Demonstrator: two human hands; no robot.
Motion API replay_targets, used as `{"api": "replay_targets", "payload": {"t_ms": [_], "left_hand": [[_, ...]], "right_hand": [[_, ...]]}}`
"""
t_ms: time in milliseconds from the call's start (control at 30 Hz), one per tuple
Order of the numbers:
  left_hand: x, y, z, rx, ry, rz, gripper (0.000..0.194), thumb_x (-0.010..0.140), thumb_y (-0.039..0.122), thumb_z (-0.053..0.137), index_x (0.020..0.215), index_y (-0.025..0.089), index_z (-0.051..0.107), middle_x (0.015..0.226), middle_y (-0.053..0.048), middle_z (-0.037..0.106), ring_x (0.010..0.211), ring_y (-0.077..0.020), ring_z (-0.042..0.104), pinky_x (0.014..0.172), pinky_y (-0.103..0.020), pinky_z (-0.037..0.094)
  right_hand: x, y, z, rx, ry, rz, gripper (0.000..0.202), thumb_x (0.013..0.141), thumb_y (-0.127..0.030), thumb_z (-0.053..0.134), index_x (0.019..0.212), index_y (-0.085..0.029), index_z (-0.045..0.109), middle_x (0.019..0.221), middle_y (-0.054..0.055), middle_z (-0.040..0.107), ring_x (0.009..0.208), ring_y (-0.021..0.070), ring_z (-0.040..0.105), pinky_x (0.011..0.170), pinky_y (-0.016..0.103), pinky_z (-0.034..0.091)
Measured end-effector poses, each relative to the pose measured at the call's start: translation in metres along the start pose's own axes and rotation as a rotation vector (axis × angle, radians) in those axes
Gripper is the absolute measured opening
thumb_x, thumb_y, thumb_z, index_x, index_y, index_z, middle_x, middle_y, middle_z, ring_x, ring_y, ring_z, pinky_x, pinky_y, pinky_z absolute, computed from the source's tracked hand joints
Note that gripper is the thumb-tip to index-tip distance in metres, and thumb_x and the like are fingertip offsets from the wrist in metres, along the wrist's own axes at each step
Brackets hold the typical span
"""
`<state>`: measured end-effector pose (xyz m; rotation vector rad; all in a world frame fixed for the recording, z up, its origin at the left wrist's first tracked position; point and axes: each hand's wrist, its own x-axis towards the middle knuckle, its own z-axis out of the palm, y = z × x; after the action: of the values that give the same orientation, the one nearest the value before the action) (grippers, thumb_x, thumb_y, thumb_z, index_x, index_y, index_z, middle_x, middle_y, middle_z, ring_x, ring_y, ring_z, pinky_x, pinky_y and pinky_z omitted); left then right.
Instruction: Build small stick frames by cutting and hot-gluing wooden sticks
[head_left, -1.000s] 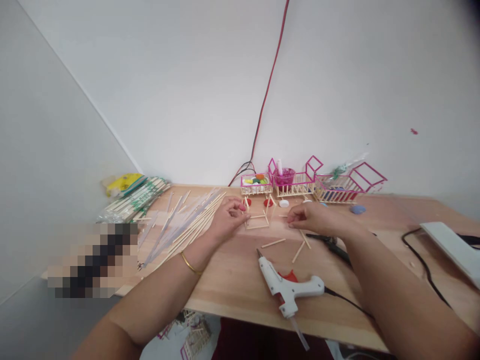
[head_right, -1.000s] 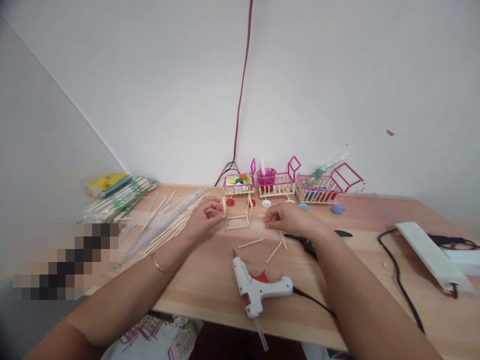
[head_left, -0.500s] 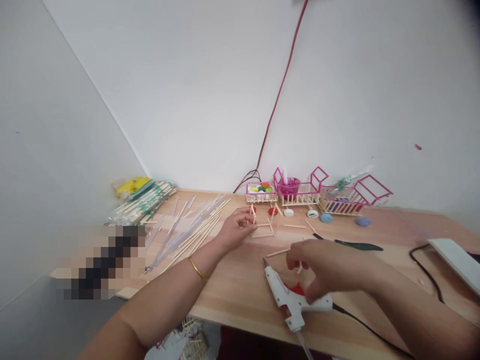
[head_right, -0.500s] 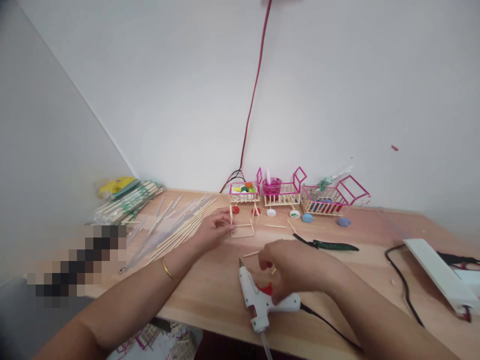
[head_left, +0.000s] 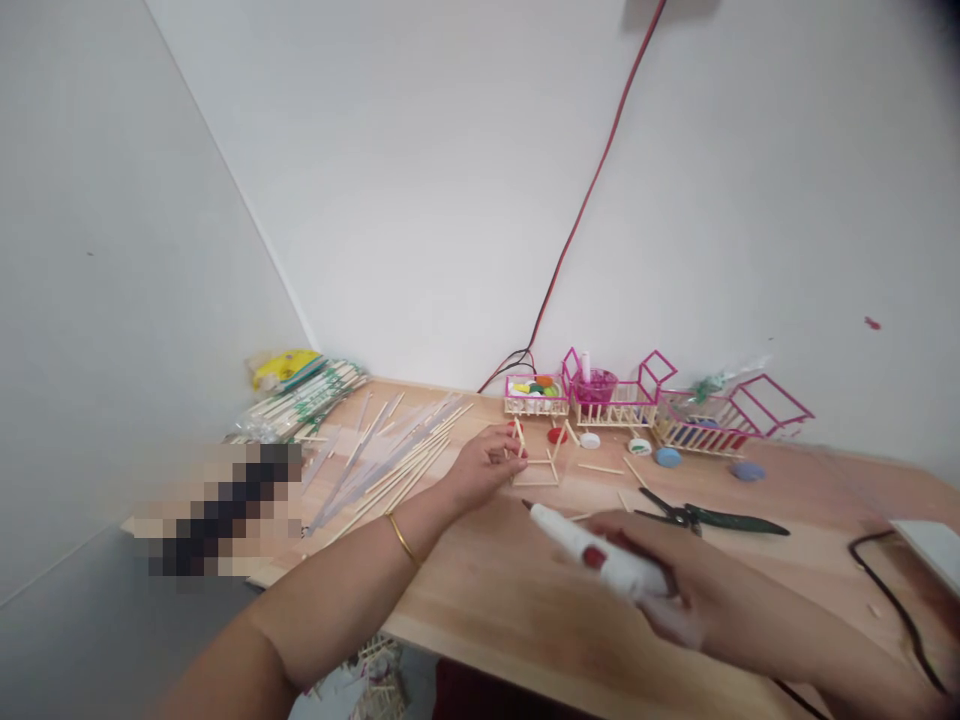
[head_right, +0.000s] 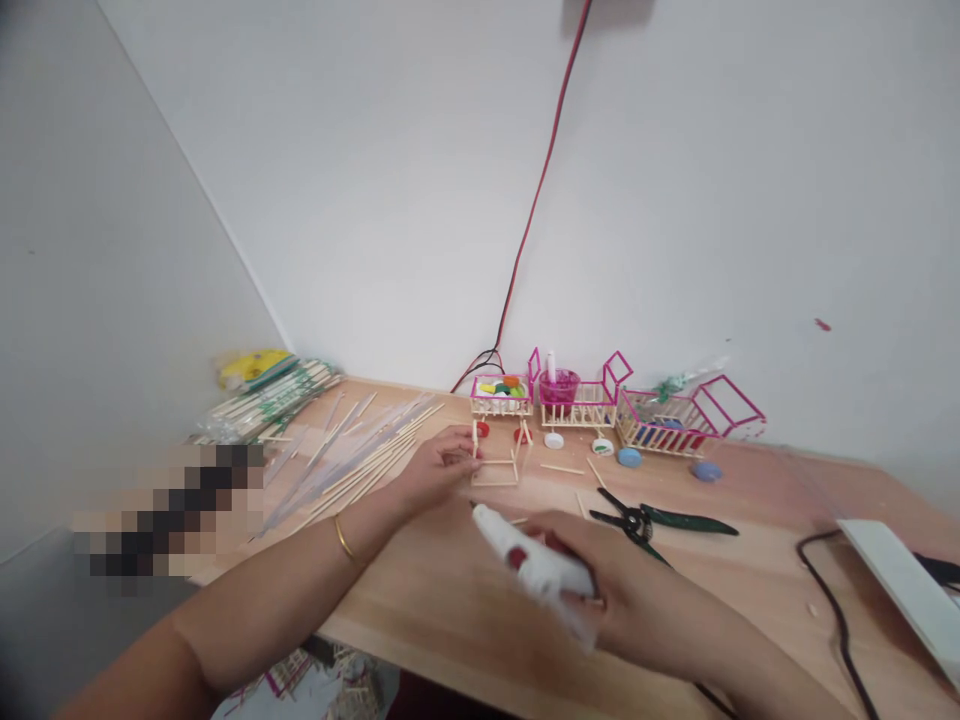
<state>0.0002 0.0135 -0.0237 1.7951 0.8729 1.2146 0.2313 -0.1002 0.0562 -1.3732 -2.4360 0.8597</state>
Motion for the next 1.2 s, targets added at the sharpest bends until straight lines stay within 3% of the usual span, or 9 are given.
{"api": "replay_targets", "payload": {"t_ms": [100,200,300,600,1200], "left_hand": [[0.0,0.0,0.001,-0.019,0.009,0.028,0.014,0.071,0.027,0.067,0.079,0.016,0.068,0.109,-0.011,0.057,0.11,-0.0213,0.05,0.093,-0.032,0.04],[0.0,0.001,0.002,-0.037,-0.002,0.039,0.016,0.072,0.029,0.066,0.081,0.016,0.068,0.108,-0.01,0.057,0.111,-0.0211,0.049,0.094,-0.032,0.04],[-0.001,0.001,0.002,-0.052,-0.021,0.031,0.017,0.072,0.031,0.066,0.079,0.016,0.068,0.11,-0.01,0.056,0.111,-0.0212,0.049,0.092,-0.031,0.041],[-0.004,0.003,0.007,-0.132,-0.051,0.001,0.023,0.071,0.036,0.067,0.079,0.015,0.067,0.11,-0.012,0.052,0.109,-0.0224,0.05,0.081,-0.03,0.048],[-0.004,0.013,0.006,-0.118,-0.063,-0.018,0.022,0.071,0.035,0.067,0.08,0.014,0.067,0.11,-0.011,0.052,0.104,-0.0207,0.052,0.081,-0.03,0.048]], "right_hand": [[0.017,0.006,-0.012,0.015,0.186,0.075,0.031,0.079,-0.039,0.051,0.104,-0.023,0.059,0.088,0.002,0.067,0.073,0.0198,0.062,0.061,0.026,0.047],[0.033,0.012,-0.017,-0.001,0.366,0.172,0.034,0.079,-0.049,0.05,0.095,-0.023,0.066,0.089,0.003,0.07,0.085,0.0261,0.063,0.069,0.031,0.05],[0.041,0.017,-0.016,0.032,0.431,0.127,0.036,0.078,-0.052,0.049,0.089,-0.023,0.067,0.092,0.003,0.07,0.089,0.0267,0.063,0.076,0.034,0.049],[0.046,0.033,-0.004,-0.011,0.446,0.196,0.034,0.074,-0.053,0.052,0.082,-0.023,0.066,0.079,0.003,0.069,0.076,0.0244,0.064,0.067,0.032,0.05],[0.047,0.023,-0.008,0.033,0.417,0.204,0.031,0.072,-0.054,0.052,0.07,-0.025,0.065,0.072,0.001,0.07,0.072,0.0236,0.065,0.062,0.029,0.05]]}}
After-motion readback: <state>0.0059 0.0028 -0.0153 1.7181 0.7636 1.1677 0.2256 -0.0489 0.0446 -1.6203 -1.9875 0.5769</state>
